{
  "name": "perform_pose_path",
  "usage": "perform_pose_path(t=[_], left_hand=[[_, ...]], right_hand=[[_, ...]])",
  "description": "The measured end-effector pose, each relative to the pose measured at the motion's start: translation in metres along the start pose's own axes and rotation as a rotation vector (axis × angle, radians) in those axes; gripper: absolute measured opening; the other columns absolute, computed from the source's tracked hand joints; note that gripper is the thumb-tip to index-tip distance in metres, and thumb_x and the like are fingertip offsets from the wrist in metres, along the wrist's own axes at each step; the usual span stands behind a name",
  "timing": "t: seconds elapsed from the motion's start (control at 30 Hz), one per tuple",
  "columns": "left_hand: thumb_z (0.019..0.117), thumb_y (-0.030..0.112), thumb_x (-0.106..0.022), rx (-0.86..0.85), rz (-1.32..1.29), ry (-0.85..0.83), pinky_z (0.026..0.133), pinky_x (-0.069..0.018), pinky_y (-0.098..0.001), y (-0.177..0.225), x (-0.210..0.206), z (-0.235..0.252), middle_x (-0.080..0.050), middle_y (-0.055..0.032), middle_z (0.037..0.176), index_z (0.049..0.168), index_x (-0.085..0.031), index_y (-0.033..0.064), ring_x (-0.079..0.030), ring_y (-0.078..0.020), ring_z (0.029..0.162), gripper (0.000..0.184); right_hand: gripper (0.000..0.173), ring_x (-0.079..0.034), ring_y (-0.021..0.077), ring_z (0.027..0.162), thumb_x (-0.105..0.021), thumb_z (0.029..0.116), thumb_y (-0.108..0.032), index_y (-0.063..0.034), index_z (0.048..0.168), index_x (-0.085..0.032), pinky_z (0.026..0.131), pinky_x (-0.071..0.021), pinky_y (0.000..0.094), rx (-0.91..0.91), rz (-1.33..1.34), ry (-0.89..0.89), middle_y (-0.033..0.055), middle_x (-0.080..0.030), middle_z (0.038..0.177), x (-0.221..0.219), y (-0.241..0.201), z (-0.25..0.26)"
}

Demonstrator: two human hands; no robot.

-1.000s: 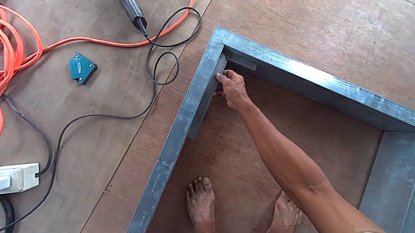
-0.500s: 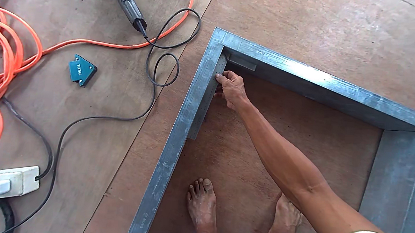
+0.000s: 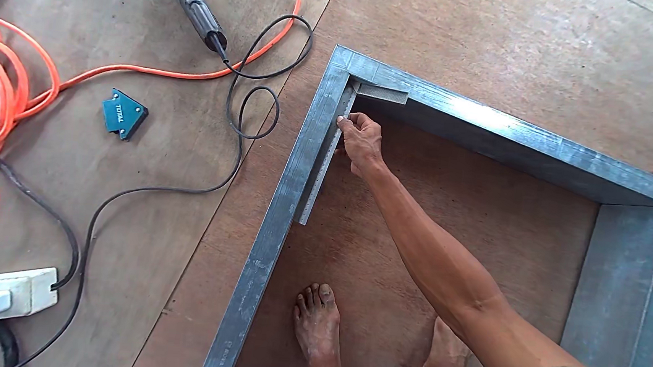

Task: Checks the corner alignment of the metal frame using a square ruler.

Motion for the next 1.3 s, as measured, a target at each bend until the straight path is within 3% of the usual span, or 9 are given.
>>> perform_pose_path(t=[0.47,0.63,1.3], left_hand=[[0.1058,0.015,-0.039,0.015,-0.034,0.004,0.103,-0.0496,-0.0465,-0.001,-0.001,0.001,-0.071,-0.0103,0.126,0.122,-0.070,0.0104,-0.064,-0.0284,0.125,0.035],[0.1022,0.013,-0.046,-0.010,0.015,0.023,0.100,-0.0514,-0.0453,0.000,0.000,0.002,-0.072,-0.0089,0.124,0.119,-0.072,0.0127,-0.065,-0.0273,0.123,0.031],[0.1044,0.015,-0.042,0.010,-0.013,0.031,0.100,-0.0509,-0.0449,0.000,-0.001,0.001,-0.072,-0.0076,0.124,0.119,-0.072,0.0130,-0.066,-0.0257,0.122,0.033]], right_hand=[[0.021,-0.069,0.0192,0.068,-0.061,0.1045,-0.019,-0.0023,0.117,-0.065,0.054,-0.0576,0.0330,-0.010,0.086,-0.027,0.0125,-0.071,0.093,-0.002,0.017,0.007],[0.023,-0.070,0.0184,0.076,-0.062,0.1040,-0.020,-0.0016,0.118,-0.065,0.065,-0.0600,0.0344,0.008,0.076,-0.019,0.0119,-0.071,0.095,-0.002,0.028,0.011],[0.022,-0.070,0.0182,0.071,-0.063,0.1036,-0.019,-0.0009,0.116,-0.064,0.061,-0.0606,0.0335,-0.003,0.066,-0.004,0.0126,-0.070,0.092,-0.003,0.030,0.014]])
Point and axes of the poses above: each hand's wrist, its own z-axis towards the middle knuckle, its own x-axis out of the back of the hand, y = z × x, the point moved 7 cm from there along z, towards the middle knuckle
